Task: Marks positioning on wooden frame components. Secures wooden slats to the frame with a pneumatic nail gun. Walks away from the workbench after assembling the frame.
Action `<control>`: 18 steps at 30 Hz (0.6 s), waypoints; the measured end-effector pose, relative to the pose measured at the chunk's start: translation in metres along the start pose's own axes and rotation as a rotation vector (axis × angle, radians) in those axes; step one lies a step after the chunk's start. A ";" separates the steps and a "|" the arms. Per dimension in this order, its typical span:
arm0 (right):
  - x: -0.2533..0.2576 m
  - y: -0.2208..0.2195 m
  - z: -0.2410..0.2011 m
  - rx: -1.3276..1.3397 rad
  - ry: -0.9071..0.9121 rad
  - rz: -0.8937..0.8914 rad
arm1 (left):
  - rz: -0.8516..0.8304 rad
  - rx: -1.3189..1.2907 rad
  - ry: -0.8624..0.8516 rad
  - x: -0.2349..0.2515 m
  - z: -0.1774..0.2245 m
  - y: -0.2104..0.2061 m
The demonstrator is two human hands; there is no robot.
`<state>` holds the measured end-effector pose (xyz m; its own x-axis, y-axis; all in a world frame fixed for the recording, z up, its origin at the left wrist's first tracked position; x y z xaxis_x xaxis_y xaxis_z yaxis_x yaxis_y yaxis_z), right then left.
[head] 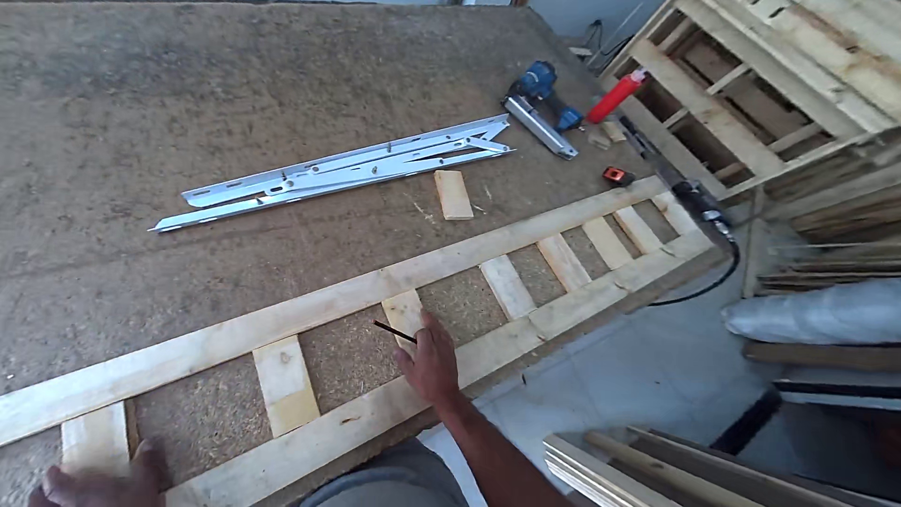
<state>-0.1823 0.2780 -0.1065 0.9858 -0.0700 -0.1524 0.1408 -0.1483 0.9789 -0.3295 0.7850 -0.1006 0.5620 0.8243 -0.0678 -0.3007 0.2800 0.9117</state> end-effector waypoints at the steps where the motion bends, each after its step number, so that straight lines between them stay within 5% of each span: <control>1: 0.008 -0.001 -0.003 -0.001 0.087 0.040 | -0.004 -0.058 -0.087 -0.005 0.010 0.002; 6: 0.042 -0.020 -0.012 -0.069 0.352 0.032 | -0.268 -0.202 -0.520 -0.074 0.090 -0.024; 11: 0.047 -0.032 -0.010 -0.154 0.398 0.078 | -0.489 -0.013 -0.907 -0.152 0.129 -0.086; 18: 0.029 -0.014 -0.009 -0.054 0.263 0.083 | -0.422 -0.052 -0.979 -0.162 0.139 -0.082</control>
<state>-0.1555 0.2866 -0.1238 0.9831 0.1793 -0.0379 0.0565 -0.1000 0.9934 -0.2892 0.5600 -0.1082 0.9958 -0.0916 0.0020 0.0434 0.4904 0.8704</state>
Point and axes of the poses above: each hand's wrist, its own x-axis towards the middle knuckle, its own y-axis out of the back of the hand, z = x × y, the point moved 7 cm from there along x, towards the middle knuckle, and after that the axes turned 12 degrees about -x, right-handed, at the moved point
